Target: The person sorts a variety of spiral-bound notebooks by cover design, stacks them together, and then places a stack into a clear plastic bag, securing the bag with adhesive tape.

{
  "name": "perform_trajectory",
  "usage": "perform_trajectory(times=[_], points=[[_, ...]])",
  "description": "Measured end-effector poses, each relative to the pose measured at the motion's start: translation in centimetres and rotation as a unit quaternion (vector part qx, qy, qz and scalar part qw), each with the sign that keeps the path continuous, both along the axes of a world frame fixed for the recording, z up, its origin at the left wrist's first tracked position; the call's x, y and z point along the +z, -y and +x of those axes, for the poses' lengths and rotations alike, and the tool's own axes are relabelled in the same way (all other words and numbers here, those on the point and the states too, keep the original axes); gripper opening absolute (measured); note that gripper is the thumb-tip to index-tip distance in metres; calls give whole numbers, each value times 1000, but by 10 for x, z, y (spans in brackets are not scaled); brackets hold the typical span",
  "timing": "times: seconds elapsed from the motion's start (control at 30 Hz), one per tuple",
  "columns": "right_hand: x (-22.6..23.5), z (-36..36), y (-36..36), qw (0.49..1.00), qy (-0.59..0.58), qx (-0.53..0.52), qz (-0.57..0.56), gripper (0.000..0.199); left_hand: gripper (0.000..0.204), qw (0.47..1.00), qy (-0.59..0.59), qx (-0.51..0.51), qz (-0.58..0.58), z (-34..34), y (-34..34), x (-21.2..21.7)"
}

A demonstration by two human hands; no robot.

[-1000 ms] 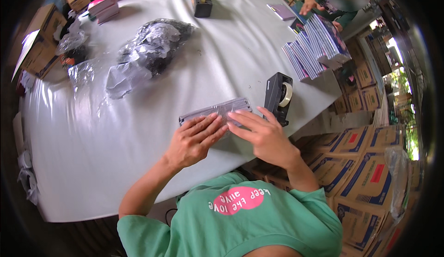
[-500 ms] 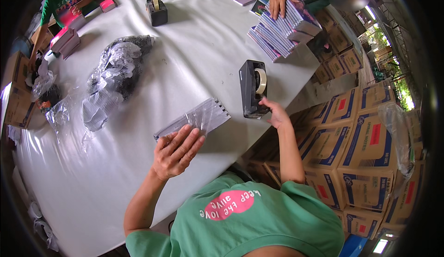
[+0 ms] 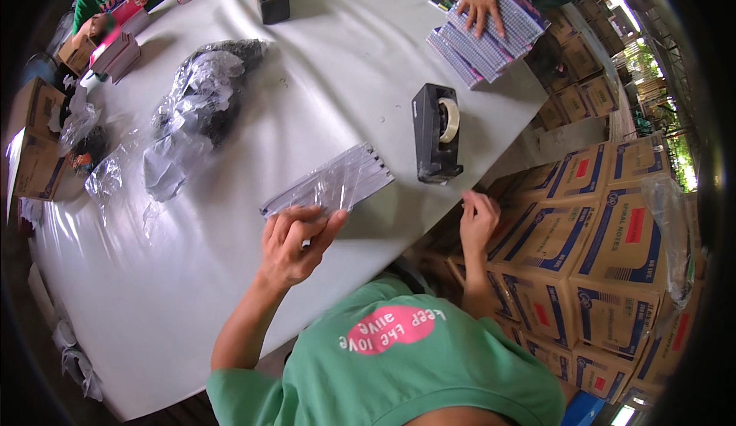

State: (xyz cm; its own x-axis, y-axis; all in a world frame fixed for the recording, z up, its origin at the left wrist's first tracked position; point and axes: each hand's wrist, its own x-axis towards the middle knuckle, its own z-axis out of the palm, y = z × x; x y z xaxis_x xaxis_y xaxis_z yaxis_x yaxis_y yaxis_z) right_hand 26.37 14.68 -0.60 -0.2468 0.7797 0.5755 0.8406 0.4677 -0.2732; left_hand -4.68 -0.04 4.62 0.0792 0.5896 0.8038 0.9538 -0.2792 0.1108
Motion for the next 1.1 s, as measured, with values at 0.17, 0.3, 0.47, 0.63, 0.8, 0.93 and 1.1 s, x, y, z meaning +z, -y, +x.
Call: perform_trajectory(times=[0.17,0.3,0.47,0.63,0.8,0.93,1.1], points=[[99,-101,43,762,-449,240,-399,21,43,999,25,7,-19,-1,1,-4],[114,-148,69,626,-437,299,-573,32,22,996,84,-41,11,-2,-1,-16],[74,-165,83,695,-365,206,-584,45,41,998,40,-17,-45,-2,8,-9],[46,-163,80,759,-341,252,-494,43,63,955,62,112,-268,5,18,27],[14,-159,66,801,-229,200,-516,41,76,911,143,21,-387,-14,9,65],[2,-126,49,811,-147,146,-547,47,72,901,407,-23,-150,-33,3,26],[33,-126,4,762,-470,145,-421,39,77,563,812,108,-111,-36,38,-38]])
